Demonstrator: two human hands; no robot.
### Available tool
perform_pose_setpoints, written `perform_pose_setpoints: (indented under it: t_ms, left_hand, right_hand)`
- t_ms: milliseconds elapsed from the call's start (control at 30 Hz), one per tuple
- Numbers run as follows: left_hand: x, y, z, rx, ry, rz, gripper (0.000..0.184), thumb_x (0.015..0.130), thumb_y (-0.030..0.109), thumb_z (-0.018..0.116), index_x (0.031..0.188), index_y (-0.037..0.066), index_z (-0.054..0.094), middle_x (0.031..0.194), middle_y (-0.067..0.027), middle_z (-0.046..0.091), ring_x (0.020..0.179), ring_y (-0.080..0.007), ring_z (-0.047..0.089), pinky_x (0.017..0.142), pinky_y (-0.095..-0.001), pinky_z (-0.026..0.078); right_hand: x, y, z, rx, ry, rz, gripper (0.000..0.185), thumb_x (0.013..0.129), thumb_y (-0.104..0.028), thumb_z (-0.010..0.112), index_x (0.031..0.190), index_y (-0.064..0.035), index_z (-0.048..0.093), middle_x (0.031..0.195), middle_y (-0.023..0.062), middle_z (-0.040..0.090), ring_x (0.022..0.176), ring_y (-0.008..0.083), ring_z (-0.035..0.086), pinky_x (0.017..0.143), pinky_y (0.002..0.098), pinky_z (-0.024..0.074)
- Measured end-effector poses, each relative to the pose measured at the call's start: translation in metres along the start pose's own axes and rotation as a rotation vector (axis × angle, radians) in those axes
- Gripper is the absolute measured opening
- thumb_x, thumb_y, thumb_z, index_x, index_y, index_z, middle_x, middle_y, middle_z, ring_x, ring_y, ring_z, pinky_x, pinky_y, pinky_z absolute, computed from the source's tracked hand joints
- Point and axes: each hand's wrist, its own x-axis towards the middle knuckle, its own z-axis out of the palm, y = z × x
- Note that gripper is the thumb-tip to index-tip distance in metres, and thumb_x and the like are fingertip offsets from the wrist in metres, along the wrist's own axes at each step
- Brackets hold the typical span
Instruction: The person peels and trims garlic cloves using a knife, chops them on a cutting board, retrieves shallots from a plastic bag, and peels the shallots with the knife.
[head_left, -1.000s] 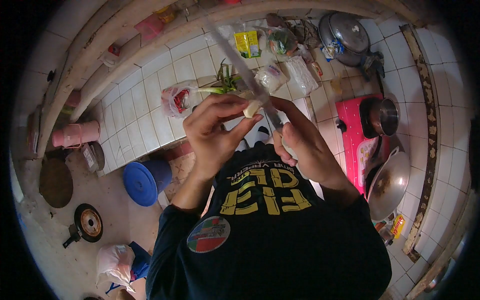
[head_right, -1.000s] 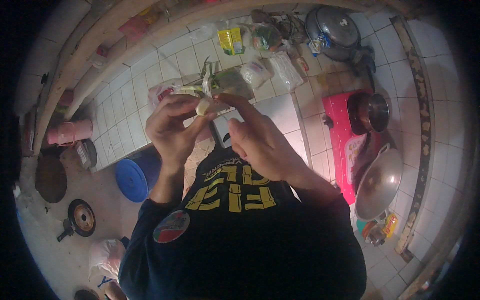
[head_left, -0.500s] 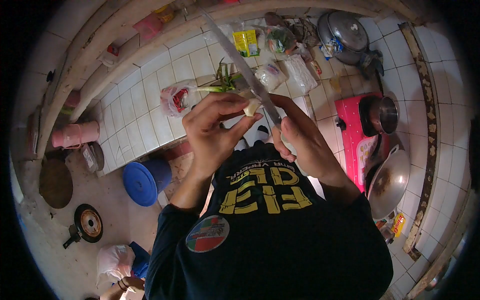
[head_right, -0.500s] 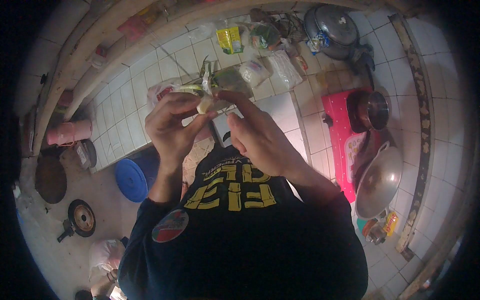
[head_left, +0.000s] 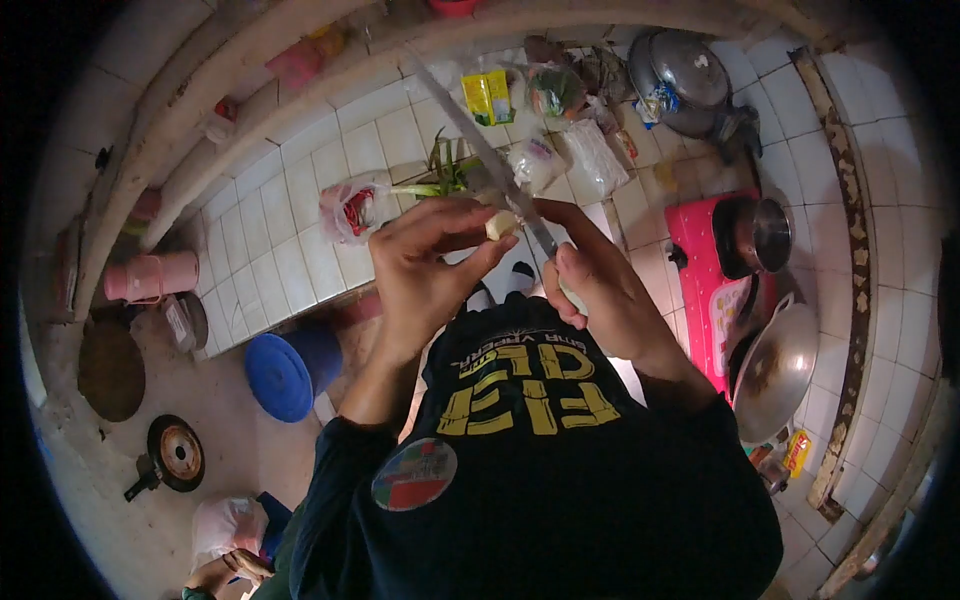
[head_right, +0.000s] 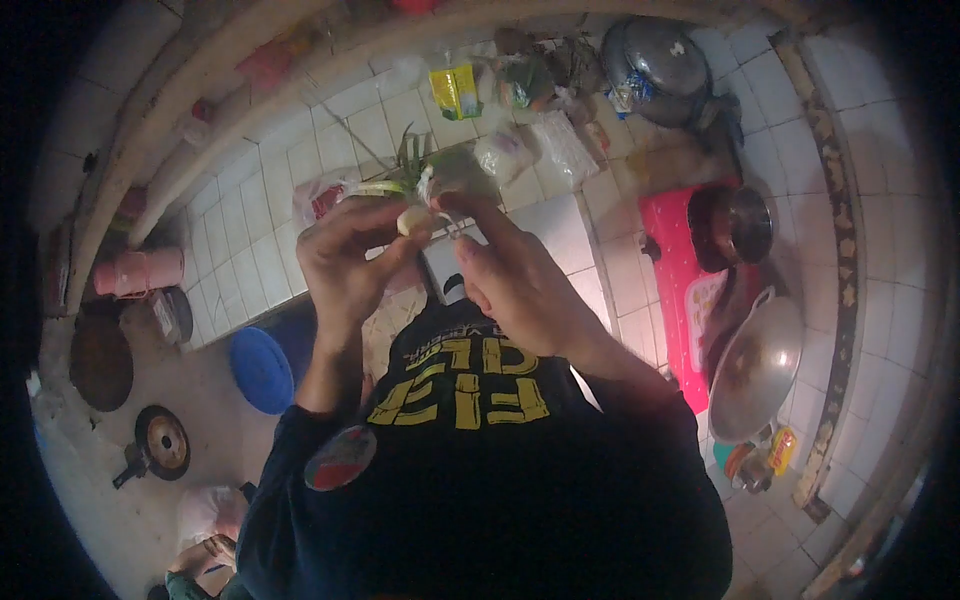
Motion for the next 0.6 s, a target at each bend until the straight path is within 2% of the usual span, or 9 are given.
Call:
perform_pose_setpoints:
  t_ms: [67,233,333,400,467,600]
  left_hand:
    - [-0.001,0.004,0.003,-0.020,-0.008,-0.025,0.026,0.070,-0.012,0.073,0.094,-0.006,0.067,0.097,-0.0148,0.064,0.088,-0.0208,0.066,0.078,-0.0311,0.059]
    - [0.001,0.005,0.003,-0.009,-0.022,-0.013,0.026,0.070,-0.012,0.073,0.095,-0.006,0.067,0.097,-0.0147,0.064,0.088,-0.0204,0.066,0.077,-0.0302,0.059]
    - [0.000,0.005,0.004,-0.055,-0.023,-0.043,0.025,0.071,-0.012,0.073,0.094,-0.007,0.066,0.097,-0.0142,0.064,0.088,-0.0200,0.066,0.076,-0.0292,0.059]
    - [0.000,0.003,0.005,-0.090,-0.021,-0.054,0.025,0.071,-0.012,0.072,0.094,-0.007,0.066,0.098,-0.0138,0.064,0.088,-0.0197,0.066,0.076,-0.0288,0.058]
    - [-0.001,0.001,0.007,-0.213,-0.003,-0.102,0.024,0.072,-0.012,0.072,0.095,-0.006,0.066,0.100,-0.0136,0.063,0.089,-0.0191,0.065,0.078,-0.0286,0.057]
    - [-0.003,-0.003,0.008,-0.246,0.005,-0.085,0.026,0.073,-0.012,0.071,0.098,-0.006,0.065,0.101,-0.0132,0.063,0.092,-0.0192,0.065,0.080,-0.0292,0.056]
  right_hand:
    - [0.001,0.004,0.003,-0.024,0.010,-0.034,0.038,0.099,-0.021,0.041,0.133,-0.0052,0.041,0.061,-0.0028,0.042,0.054,0.0053,0.038,0.051,0.0235,0.0318]
    - [0.004,0.004,0.001,-0.068,0.040,-0.042,0.036,0.098,-0.016,0.043,0.132,-0.0050,0.041,0.062,-0.0030,0.042,0.056,0.0046,0.037,0.052,0.0238,0.0307]
    - [0.003,0.006,-0.001,-0.084,0.028,-0.093,0.036,0.100,-0.021,0.043,0.132,-0.0053,0.042,0.062,-0.0035,0.041,0.056,0.0045,0.038,0.051,0.0227,0.0307]
    - [0.001,-0.003,0.000,0.077,-0.002,0.020,0.038,0.101,-0.026,0.042,0.132,-0.0053,0.041,0.063,-0.0030,0.041,0.055,0.0048,0.038,0.051,0.0218,0.0312]
    - [0.001,-0.004,-0.002,0.097,-0.008,0.023,0.039,0.101,-0.027,0.042,0.132,-0.0052,0.041,0.063,-0.0024,0.041,0.055,0.0050,0.038,0.050,0.0217,0.0315]
    - [-0.001,-0.002,-0.003,0.111,-0.008,0.001,0.041,0.101,-0.029,0.042,0.133,-0.0052,0.040,0.064,-0.0021,0.041,0.054,0.0050,0.038,0.050,0.0214,0.0318]
